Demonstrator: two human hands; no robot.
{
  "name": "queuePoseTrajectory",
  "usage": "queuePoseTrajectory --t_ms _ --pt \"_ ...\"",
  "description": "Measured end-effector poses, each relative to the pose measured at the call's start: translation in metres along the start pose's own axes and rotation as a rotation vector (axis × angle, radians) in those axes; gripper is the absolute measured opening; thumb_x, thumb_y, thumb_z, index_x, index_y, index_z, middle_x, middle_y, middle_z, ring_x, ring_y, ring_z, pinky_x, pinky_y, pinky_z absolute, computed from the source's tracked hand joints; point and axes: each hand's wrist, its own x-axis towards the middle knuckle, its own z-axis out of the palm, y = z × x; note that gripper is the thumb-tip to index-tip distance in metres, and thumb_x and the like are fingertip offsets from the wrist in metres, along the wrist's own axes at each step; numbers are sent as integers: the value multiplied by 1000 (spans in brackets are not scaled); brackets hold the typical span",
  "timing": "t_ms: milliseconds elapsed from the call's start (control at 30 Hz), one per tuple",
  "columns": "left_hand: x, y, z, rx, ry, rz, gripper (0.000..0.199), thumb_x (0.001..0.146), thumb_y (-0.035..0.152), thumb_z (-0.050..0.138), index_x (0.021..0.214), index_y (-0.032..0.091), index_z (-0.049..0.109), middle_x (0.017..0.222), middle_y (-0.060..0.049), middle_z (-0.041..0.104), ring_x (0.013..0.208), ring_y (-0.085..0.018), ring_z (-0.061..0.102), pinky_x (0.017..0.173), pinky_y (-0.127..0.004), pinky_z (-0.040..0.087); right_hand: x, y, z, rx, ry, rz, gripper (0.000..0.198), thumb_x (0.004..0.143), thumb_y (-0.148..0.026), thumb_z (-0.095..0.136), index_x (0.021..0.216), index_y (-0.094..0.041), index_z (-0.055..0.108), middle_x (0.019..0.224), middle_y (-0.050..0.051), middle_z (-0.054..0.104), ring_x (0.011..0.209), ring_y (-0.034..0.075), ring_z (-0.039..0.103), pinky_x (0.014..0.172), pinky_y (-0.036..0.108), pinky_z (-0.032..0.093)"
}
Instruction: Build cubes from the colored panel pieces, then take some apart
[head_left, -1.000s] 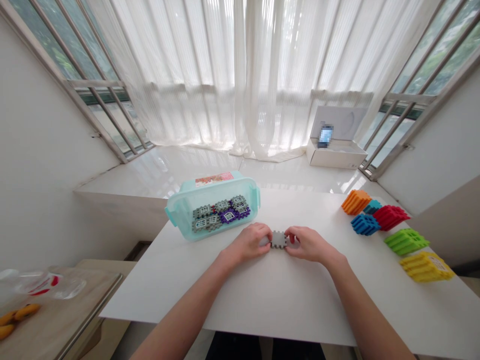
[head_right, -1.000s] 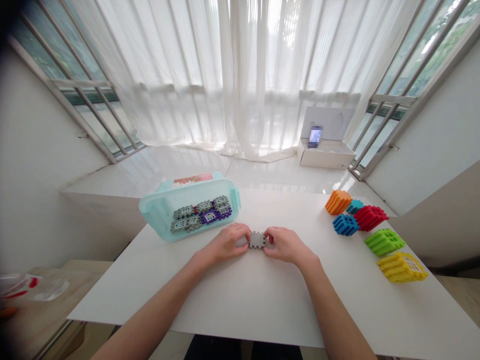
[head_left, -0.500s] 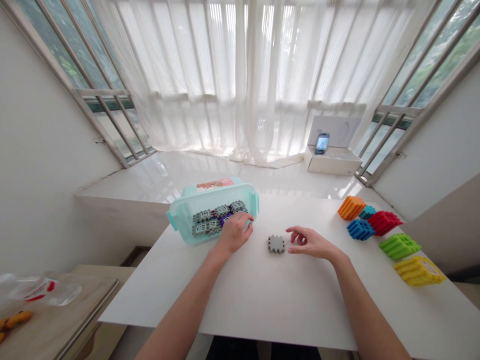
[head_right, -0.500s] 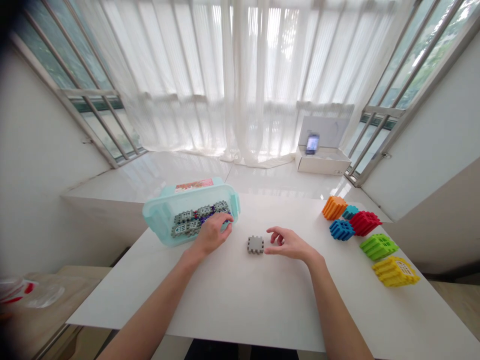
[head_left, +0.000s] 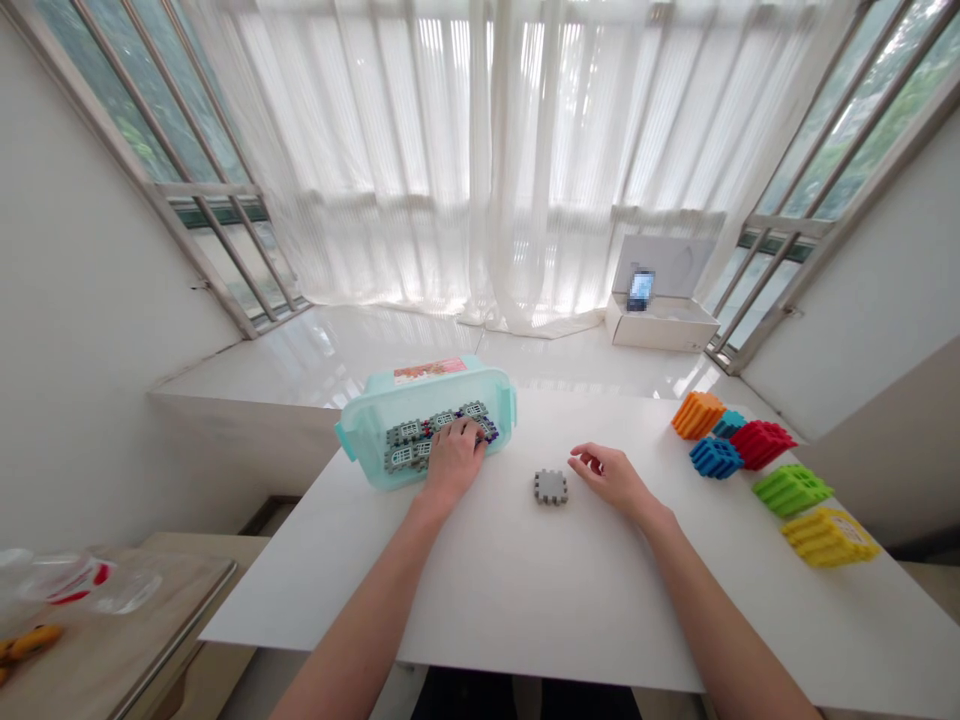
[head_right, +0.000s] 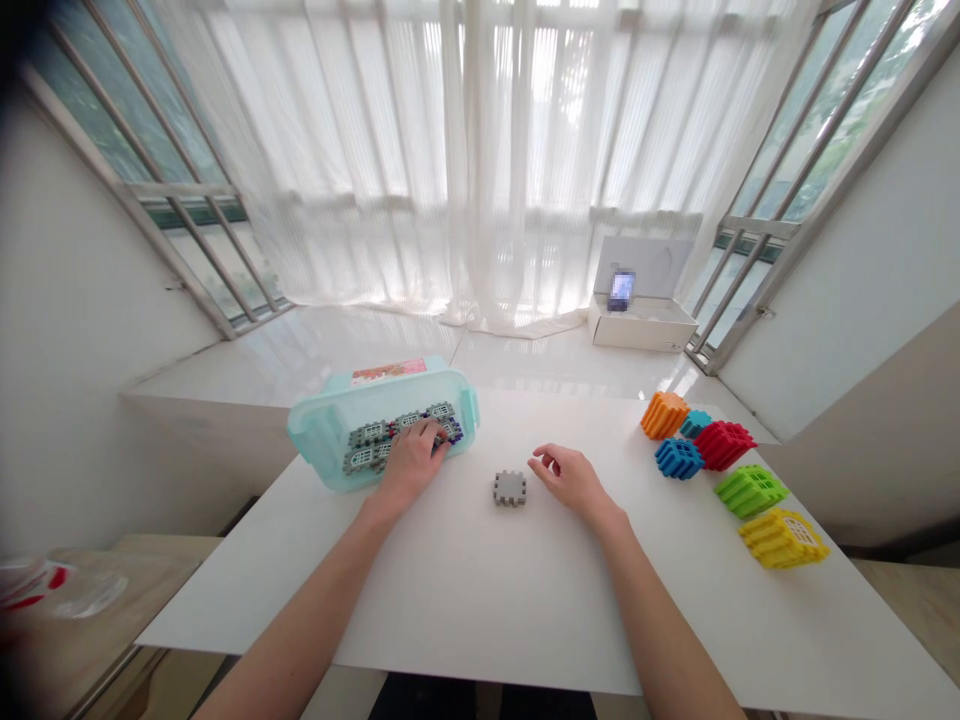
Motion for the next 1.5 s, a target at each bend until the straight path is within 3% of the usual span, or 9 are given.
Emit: queuePoseTrajectory --t_ms 167,333,500,833,933,1067,1233,1333,1500 --pt "2 -2 -1 -152 -5 24 4 83 16 60 86 19 60 101 -8 66 95 -25 62 86 -38 47 0 -2 -1 -89 58 -25 23 91 -40 51 90 -24 67 72 0 66 60 15 54 64 29 42" --pt "5 -5 -3 -336 86 74 22 73 12 66 91 19 57 99 -7 63 96 -25 60 88 -38 49 -2 -6 -3 -116 96 -37 23 92 -39 50 89 -24 67 73 0 67 60 15 55 64 28 41" --pt "4 3 -12 -514 157 246 35 71 7 60 101 20 52 109 -7 58 107 -24 57 96 -39 47 -2 -10 -3 -60 144 -66 23 92 -38 50 89 -23 67 73 1 66 58 14 51 63 29 42" --pt "-21 50 -12 -876 -132 492 41 72 3 57 108 21 52 120 -9 57 110 -21 59 92 -35 54 -4 -37 15 660 -75 27 32 89 -47 60 106 -21 64 77 2 69 62 14 56 56 26 40" --pt "-25 55 -7 -906 -139 481 39 74 3 57 108 21 55 123 -10 57 115 -21 58 96 -37 54 -3 -39 15 804 -112 64 34 83 -47 68 103 -20 63 76 2 70 64 14 58 57 26 41" --pt "-25 53 -3 -894 -80 409 28 83 11 58 109 21 58 127 -11 57 121 -23 56 94 -38 56 -1 -40 11 851 -22 184 37 77 -48 73 96 -20 59 72 1 69 53 10 49 53 26 38" --pt "-22 48 -1 -820 -63 399 29 81 23 70 109 21 62 120 -10 63 110 -22 62 93 -40 55 0 -40 10 865 35 228 39 77 -50 73 93 -20 55 69 1 69 49 8 42 51 26 38" --pt "-20 46 1 -808 -57 385 24 81 26 72 103 21 64 114 -9 66 106 -22 64 95 -40 53 -1 -36 9 829 -25 219 39 77 -51 72 94 -20 56 71 2 70 50 9 45 53 27 40" --pt "-18 44 0 -815 -65 356 16 84 27 69 99 21 66 108 -8 69 101 -21 66 91 -38 53 -1 -25 -5 773 -202 114 46 73 -41 78 110 -20 60 98 8 73 64 12 55 61 29 45"
